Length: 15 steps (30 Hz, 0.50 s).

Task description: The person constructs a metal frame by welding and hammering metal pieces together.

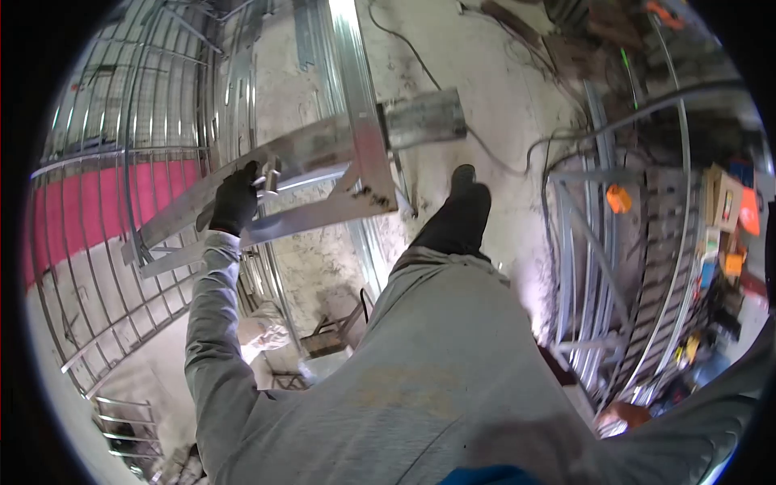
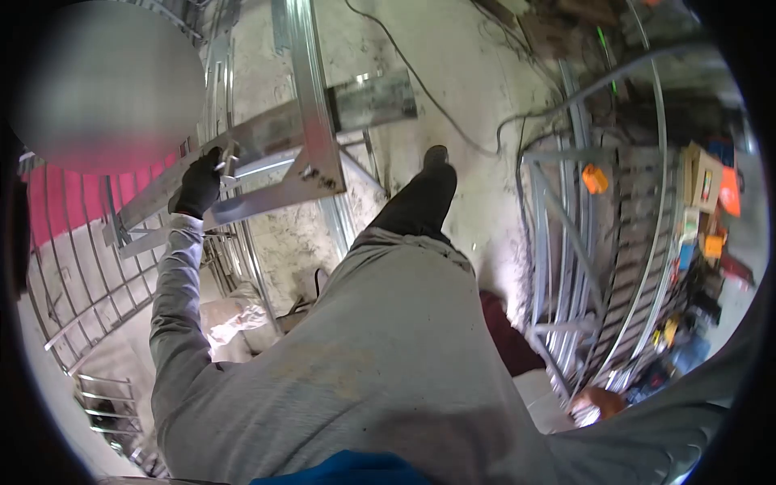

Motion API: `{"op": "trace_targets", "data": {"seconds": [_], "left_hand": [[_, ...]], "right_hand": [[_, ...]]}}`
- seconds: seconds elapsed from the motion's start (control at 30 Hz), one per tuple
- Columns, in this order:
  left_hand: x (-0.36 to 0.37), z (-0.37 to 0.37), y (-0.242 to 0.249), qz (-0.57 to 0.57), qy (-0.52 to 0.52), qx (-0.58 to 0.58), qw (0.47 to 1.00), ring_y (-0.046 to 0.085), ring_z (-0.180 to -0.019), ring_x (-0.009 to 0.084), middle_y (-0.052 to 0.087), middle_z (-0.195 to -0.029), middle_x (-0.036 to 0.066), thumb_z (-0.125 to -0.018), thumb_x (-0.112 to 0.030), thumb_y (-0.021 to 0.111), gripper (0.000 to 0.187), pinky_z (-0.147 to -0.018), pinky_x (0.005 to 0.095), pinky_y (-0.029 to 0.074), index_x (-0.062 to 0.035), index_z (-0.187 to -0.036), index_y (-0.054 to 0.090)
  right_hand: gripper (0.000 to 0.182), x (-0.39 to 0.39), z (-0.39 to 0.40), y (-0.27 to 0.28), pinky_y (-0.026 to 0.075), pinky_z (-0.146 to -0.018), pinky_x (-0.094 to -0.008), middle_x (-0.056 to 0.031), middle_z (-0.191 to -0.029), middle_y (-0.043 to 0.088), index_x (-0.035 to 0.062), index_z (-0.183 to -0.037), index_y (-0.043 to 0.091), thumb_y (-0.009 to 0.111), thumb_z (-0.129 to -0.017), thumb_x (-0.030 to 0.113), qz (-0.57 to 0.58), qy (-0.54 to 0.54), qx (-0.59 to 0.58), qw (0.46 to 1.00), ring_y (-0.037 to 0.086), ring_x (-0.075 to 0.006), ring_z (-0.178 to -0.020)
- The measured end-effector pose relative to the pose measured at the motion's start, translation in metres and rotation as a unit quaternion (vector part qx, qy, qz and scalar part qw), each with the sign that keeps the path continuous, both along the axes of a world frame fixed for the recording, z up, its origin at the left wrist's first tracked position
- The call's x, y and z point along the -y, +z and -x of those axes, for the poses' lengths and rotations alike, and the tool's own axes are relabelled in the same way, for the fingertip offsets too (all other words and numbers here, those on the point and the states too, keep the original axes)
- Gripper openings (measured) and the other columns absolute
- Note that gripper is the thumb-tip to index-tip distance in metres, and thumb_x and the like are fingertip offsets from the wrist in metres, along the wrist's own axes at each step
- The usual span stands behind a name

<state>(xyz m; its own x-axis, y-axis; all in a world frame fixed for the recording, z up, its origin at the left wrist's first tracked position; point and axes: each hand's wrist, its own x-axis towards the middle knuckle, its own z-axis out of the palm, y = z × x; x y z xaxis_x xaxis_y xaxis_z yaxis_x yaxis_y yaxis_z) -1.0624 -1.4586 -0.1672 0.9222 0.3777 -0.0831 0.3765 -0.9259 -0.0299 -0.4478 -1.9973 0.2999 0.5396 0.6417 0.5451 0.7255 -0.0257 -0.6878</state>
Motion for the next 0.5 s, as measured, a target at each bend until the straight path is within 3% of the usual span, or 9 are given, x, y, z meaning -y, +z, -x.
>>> {"op": "trace_targets", "data": {"seconds": [0.07, 0.13, 0.23, 0.3, 0.37, 0.4, 0.47, 0.5], "left_hand": [[0.005, -0.009, -0.01, -0.058, 0.029, -0.076, 0.995, 0.076, -0.087, 0.0387, 0.077, -0.095, 0.013, -0.099, -0.027, 0.069, 0.032, -0.076, 0.0531, 0.059, -0.015, -0.129, 0.07], [0.007, -0.012, -0.01, -0.053, 0.035, -0.059, 0.996, 0.077, -0.091, 0.0391, 0.079, -0.1, 0.015, -0.093, -0.025, 0.075, 0.03, -0.08, 0.0526, 0.06, -0.0147, -0.121, 0.075], [0.029, -0.034, 0.008, -0.04, 0.133, -0.028, 0.99, 0.077, -0.09, 0.0386, 0.079, -0.095, 0.014, -0.086, -0.026, 0.08, 0.024, -0.079, 0.0512, 0.061, -0.0176, -0.108, 0.079], [0.037, -0.043, 0.018, -0.04, 0.182, -0.033, 0.982, 0.077, -0.089, 0.0382, 0.079, -0.094, 0.014, -0.084, -0.023, 0.078, 0.021, -0.077, 0.0506, 0.06, -0.0176, -0.104, 0.079], [0.039, -0.069, 0.036, -0.053, 0.196, -0.029, 0.979, 0.076, -0.087, 0.0384, 0.078, -0.092, 0.014, -0.085, -0.016, 0.073, 0.02, -0.074, 0.0508, 0.059, -0.0155, -0.104, 0.079], [0.045, -0.088, 0.048, -0.054, 0.205, -0.016, 0.977, 0.076, -0.087, 0.0384, 0.078, -0.092, 0.014, -0.085, -0.016, 0.073, 0.02, -0.074, 0.0508, 0.059, -0.0155, -0.104, 0.079], [0.059, -0.114, 0.073, -0.14, 0.218, 0.125, 0.958, 0.073, -0.078, 0.0363, 0.074, -0.086, 0.011, -0.088, -0.013, 0.068, 0.019, -0.069, 0.0511, 0.056, -0.0169, -0.105, 0.077], [0.065, -0.124, 0.087, -0.139, 0.179, 0.213, 0.95, 0.071, -0.077, 0.0363, 0.073, -0.089, 0.011, -0.088, -0.008, 0.064, 0.028, -0.068, 0.0503, 0.054, -0.0143, -0.112, 0.076]], "right_hand": [[0.042, -0.007, -0.033, 0.022, 0.049, -0.054, -0.0306, -0.0109, -0.095, 0.067, 0.0019, -0.135, 0.065, 0.073, -0.1, 0.024, -0.006, 0.048, 0.001, 0.999, 0.062, -0.0167, -0.069], [0.043, -0.011, -0.063, 0.051, 0.048, -0.054, -0.0309, -0.0115, -0.096, 0.067, 0.0019, -0.135, 0.065, 0.073, -0.1, 0.024, -0.013, 0.133, -0.01, 0.991, 0.062, -0.0171, -0.07], [0.043, -0.037, -0.114, 0.06, 0.048, -0.054, -0.0311, -0.0122, -0.097, 0.067, 0.0018, -0.135, 0.065, 0.074, -0.1, 0.024, -0.017, 0.222, 0.017, 0.975, 0.062, -0.0176, -0.071], [0.041, -0.046, -0.157, 0.049, 0.05, -0.069, -0.0305, -0.0089, -0.108, 0.071, 0.0028, -0.139, 0.066, 0.064, -0.106, 0.025, -0.005, 0.105, 0.16, 0.981, 0.064, -0.0145, -0.083], [0.041, -0.049, -0.196, 0.054, 0.052, -0.085, -0.0299, -0.0056, -0.119, 0.075, 0.0038, -0.143, 0.067, 0.055, -0.111, 0.027, -0.008, -0.031, 0.297, 0.954, 0.065, -0.0114, -0.096], [0.041, -0.06, -0.203, 0.06, 0.053, -0.086, -0.0307, -0.006, -0.121, 0.075, 0.0034, -0.143, 0.068, 0.054, -0.112, 0.027, -0.006, -0.055, 0.321, 0.945, 0.065, -0.0118, -0.096], [0.041, -0.085, -0.209, 0.072, 0.054, -0.09, -0.0322, -0.0066, -0.124, 0.075, 0.0025, -0.141, 0.068, 0.051, -0.114, 0.027, -0.003, -0.105, 0.367, 0.924, 0.065, -0.0126, -0.097], [0.037, -0.102, -0.207, 0.076, 0.051, -0.078, -0.0311, -0.0076, -0.113, 0.071, 0.0023, -0.137, 0.068, 0.058, -0.109, 0.023, -0.067, -0.056, 0.288, 0.954, 0.062, -0.0139, -0.087]]}}
